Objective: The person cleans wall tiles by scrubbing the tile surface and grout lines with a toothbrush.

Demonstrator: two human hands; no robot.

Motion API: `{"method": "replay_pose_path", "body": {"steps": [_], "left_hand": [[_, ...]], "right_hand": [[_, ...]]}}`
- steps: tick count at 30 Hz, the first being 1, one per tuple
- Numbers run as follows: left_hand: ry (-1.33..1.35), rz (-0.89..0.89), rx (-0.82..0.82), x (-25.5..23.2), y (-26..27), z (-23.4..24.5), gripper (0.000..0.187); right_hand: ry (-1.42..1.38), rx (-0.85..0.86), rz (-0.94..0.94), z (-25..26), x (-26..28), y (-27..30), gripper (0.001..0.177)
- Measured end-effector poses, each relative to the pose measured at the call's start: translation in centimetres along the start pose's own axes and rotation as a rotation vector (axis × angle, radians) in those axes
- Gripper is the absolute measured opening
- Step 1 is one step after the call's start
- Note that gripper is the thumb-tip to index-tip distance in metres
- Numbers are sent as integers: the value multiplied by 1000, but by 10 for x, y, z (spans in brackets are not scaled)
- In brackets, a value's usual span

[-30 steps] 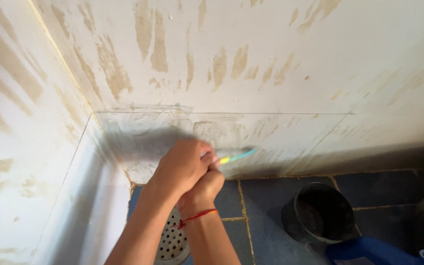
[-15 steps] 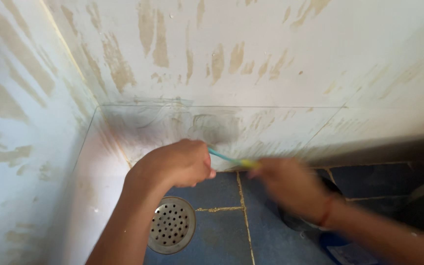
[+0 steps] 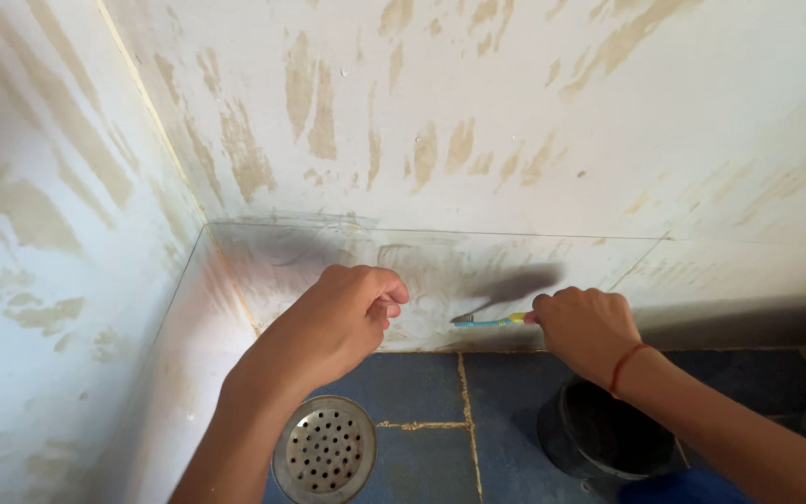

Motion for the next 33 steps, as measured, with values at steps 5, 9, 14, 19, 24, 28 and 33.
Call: {"method": "replay_pose_path", "body": {"steps": [5, 9, 14, 19, 24, 28, 33], "left_hand": [[97, -132, -195, 17, -6, -3, 29], [63, -228, -253, 22, -12, -3, 37], [-10, -236, -348, 25, -12, 2, 37], [39, -219, -382, 37, -14, 0, 37], [34, -220, -340, 35, -12, -4, 40], [7, -101, -314, 37, -11, 2, 41], [4, -34, -383, 43, -9, 9, 33]], "right_hand": [[-114, -119, -34, 19, -7, 3, 23], [-71, -172, 17, -2, 1, -4, 16], [-119, -94, -11, 0, 4, -10, 15], [-321, -293, -43, 18, -2, -3, 22], [-102, -21, -32, -17, 21, -13, 16], [-102, 5, -40, 6, 18, -10, 23], [-386, -297, 50, 10, 34, -14, 18]]}}
Point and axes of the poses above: each hand's wrist, its own y-axis away from the middle knuckle, its own z-axis out of the back of the hand, x = y × z, the point moved 3 cm from there along -y, towards the middle knuckle, and after that the axes turned 14 degrees about -z, right-handed, at the moved point
